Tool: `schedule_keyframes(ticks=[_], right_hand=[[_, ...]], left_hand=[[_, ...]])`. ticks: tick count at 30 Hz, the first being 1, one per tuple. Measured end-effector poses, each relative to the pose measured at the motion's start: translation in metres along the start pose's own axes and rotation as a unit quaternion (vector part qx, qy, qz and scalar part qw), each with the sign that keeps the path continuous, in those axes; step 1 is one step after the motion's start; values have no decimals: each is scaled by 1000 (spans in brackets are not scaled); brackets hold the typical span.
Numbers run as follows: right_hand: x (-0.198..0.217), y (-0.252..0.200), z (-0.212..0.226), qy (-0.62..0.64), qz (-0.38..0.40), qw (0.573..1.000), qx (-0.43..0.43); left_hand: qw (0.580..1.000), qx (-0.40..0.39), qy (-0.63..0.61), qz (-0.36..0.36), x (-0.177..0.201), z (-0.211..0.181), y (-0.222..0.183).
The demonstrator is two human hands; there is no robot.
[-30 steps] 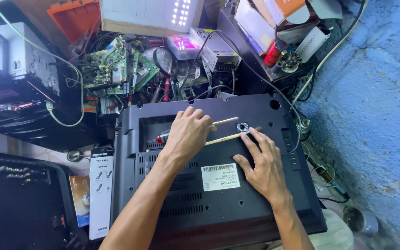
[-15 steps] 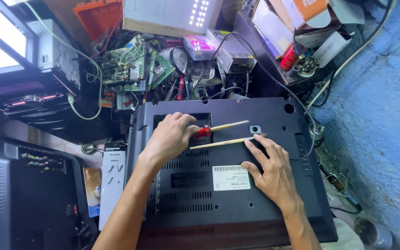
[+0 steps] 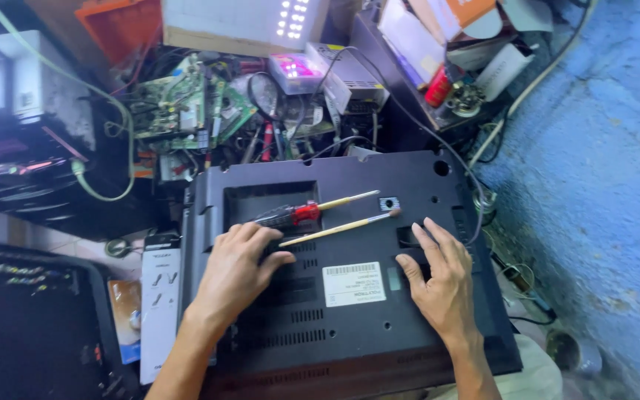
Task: Disassembling and inspecting the internal components of a television set using a screwdriver and prying tools.
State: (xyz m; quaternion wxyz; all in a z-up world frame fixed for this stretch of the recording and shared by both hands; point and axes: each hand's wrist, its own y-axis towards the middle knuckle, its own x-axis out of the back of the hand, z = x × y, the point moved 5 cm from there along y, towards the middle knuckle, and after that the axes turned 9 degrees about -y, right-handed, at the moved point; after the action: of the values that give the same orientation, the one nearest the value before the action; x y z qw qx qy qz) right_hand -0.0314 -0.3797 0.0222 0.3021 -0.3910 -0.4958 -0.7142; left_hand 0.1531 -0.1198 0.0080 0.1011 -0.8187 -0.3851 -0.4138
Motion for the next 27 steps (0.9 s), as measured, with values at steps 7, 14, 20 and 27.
schedule_keyframes(ticks=[7,14,20,27], right_hand=[[-1,-16,-5,-23,59,998,10],[23,-43,-24,5,71,997,-10],[30,-74,-6,-90,84,992,14],[19,-104,51,-151,40,984,91]], left_hand=[[1000,2,-3,-10,-1,4,-4],[998,-6,-3,-56,3,-2,-15],[990,-43,114,-77,-12,-20,-58],[961,-69,244,-114,-37,-62,-123]])
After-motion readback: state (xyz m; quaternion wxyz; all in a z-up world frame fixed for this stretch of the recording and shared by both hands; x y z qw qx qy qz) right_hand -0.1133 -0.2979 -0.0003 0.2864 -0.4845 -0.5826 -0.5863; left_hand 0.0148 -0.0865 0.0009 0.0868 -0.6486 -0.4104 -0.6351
